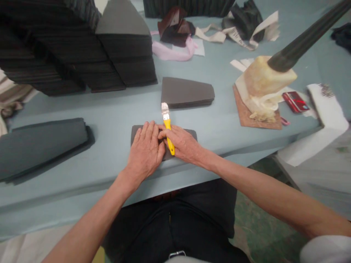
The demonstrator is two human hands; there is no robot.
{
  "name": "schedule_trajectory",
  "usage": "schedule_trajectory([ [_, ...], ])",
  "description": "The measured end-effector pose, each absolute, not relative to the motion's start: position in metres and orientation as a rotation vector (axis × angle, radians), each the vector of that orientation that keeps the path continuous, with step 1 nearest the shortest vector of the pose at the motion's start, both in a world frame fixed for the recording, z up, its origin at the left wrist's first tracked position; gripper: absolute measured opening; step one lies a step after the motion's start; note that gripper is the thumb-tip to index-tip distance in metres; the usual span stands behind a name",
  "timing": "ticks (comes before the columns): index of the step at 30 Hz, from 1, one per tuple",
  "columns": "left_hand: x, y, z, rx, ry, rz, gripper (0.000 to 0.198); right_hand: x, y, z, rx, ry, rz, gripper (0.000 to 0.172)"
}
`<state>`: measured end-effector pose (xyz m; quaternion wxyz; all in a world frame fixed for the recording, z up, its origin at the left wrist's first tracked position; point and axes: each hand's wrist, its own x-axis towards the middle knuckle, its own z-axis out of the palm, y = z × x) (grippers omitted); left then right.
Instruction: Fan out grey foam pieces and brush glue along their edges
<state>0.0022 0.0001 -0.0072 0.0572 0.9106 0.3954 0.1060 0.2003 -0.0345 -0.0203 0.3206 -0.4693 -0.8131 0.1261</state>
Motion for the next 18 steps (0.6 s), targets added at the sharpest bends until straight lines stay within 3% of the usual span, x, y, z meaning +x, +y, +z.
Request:
schedule_trajectory([
  [10, 0.002, 0.004, -0.008, 2.839, 1.242, 0.254, 0.071, 0.211, -0.039, -0.021, -1.297, -1.912, 0.265, 0.019],
  [18, 0.003, 0.004, -0.007, 2.845, 1.262, 0.265, 0.071, 0.23, -0.063, -0.026, -1.436, -1.986, -0.027, 0.014],
])
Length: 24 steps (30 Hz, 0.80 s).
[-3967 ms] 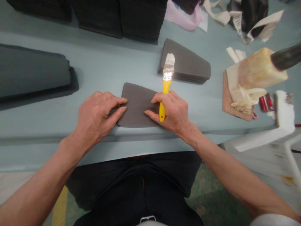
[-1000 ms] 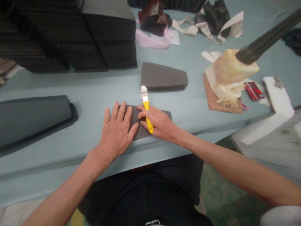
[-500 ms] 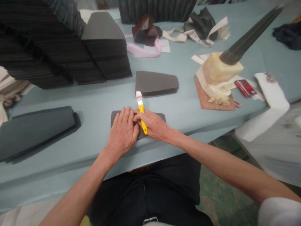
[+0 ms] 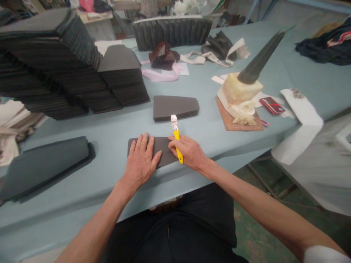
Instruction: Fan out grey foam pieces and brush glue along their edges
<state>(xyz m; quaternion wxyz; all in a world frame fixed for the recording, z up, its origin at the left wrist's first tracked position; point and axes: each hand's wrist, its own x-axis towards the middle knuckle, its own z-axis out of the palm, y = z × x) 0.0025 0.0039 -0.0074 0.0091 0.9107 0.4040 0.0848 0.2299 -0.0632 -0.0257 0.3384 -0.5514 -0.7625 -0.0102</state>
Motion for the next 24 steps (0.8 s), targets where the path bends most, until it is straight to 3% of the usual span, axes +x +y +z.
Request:
schedule_trajectory([
  [24, 0.045, -0.008, -0.012, 2.976, 1.106, 0.245, 0.067, 0.228, -0.076, -0.029, -1.437, -1.982, 0.005, 0.019],
])
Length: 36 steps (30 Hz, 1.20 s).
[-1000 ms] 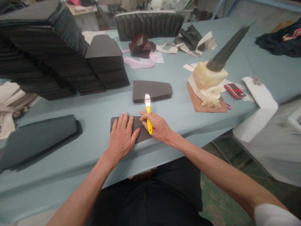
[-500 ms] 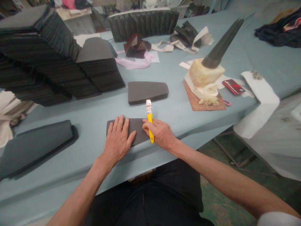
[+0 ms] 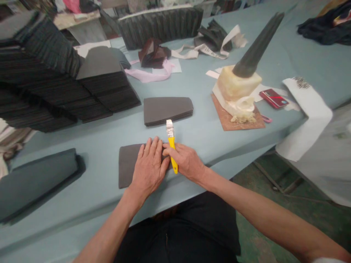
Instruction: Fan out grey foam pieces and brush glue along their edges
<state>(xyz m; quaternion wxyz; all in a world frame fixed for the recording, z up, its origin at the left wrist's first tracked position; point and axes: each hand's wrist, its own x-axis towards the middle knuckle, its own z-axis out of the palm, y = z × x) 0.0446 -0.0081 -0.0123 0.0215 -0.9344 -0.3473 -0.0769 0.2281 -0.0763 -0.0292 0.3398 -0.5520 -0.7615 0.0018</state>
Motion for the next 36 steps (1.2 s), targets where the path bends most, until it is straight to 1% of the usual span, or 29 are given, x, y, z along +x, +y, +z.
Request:
schedule_trajectory([
  [3, 0.044, -0.009, -0.013, -2.884, -1.063, -0.244, 0.067, 0.231, -0.078, -0.029, -1.38, -1.976, -0.001, 0.019],
  [9, 0.046, -0.01, -0.017, -2.862, -1.088, -0.288, 0.068, 0.237, -0.079, -0.03, -1.262, -1.931, 0.043, 0.026],
  [12, 0.049, -0.015, -0.015, -2.875, -1.14, -0.279, 0.066, 0.236, -0.08, -0.032, -1.237, -1.892, 0.001, 0.028],
  [17, 0.053, -0.022, -0.004, -2.9, -1.186, -0.239, 0.072, 0.236, -0.081, -0.04, -1.262, -1.816, -0.103, 0.021],
  [20, 0.045, -0.022, 0.006, -2.949, -1.247, -0.331, 0.073, 0.237, -0.082, -0.043, -1.286, -1.806, -0.131, 0.017],
  [25, 0.0, -0.016, 0.018, -2.981, -1.312, -0.673, 0.066, 0.239, -0.084, -0.046, -1.325, -1.838, -0.186, 0.015],
  [29, -0.054, -0.001, 0.014, -2.782, -1.431, -0.934, 0.06, 0.24, -0.084, -0.044, -1.342, -1.861, -0.262, 0.01],
  [32, -0.1, 0.011, 0.007, -2.594, -1.517, -1.007, 0.055, 0.238, -0.084, -0.04, -1.361, -1.867, -0.297, 0.007],
  [36, -0.155, 0.021, -0.003, -2.373, -1.645, -0.991, 0.055, 0.235, -0.084, -0.036, -1.381, -1.883, -0.331, 0.003],
])
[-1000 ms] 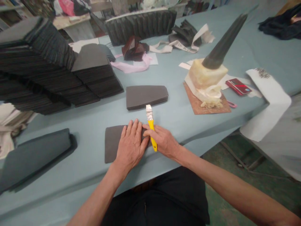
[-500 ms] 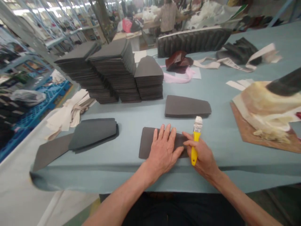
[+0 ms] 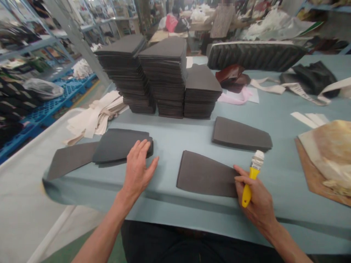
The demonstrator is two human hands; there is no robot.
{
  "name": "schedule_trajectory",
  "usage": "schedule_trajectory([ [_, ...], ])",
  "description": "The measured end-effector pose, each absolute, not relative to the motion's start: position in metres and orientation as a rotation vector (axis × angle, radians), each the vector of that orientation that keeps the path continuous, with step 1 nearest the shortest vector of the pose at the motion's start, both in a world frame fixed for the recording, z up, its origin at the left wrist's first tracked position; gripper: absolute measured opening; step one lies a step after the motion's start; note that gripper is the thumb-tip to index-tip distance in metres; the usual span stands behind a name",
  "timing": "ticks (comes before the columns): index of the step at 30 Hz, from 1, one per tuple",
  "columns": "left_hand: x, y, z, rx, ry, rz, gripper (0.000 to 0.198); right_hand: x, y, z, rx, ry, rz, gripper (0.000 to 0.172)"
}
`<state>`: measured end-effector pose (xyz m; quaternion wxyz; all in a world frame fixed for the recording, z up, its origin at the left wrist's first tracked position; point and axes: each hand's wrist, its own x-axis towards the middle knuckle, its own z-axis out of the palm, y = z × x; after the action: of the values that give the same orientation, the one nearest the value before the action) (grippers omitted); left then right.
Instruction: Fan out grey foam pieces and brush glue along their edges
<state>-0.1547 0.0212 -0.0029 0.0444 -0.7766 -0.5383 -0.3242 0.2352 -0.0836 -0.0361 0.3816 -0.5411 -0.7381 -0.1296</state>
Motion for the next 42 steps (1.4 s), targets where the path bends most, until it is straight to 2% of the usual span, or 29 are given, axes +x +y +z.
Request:
schedule_trajectory([
  [6, -0.193, 0.028, -0.015, -2.29, -1.72, -0.949, 0.055, 0.236, -0.085, -0.038, -1.417, -1.892, -0.351, 0.003],
  [13, -0.2, 0.036, -0.015, -2.278, -1.695, -0.905, 0.04, 0.234, -0.085, -0.036, -1.428, -1.879, -0.349, 0.005],
  [21, -0.215, 0.049, -0.002, -2.391, -1.615, -0.955, 0.032, 0.233, -0.085, -0.033, -1.451, -1.889, -0.358, 0.007],
  [29, -0.214, 0.054, 0.003, -2.401, -1.697, -1.068, 0.028, 0.235, -0.086, -0.035, -1.454, -1.868, -0.358, 0.006],
  [36, -0.214, 0.06, 0.014, -2.323, -1.813, -1.175, 0.017, 0.235, -0.087, -0.038, -1.499, -1.845, -0.33, 0.003],
  [42, -0.175, 0.029, 0.039, -2.075, -1.688, -1.542, 0.003, 0.237, -0.087, -0.037, -1.482, -1.851, -0.34, 0.007],
])
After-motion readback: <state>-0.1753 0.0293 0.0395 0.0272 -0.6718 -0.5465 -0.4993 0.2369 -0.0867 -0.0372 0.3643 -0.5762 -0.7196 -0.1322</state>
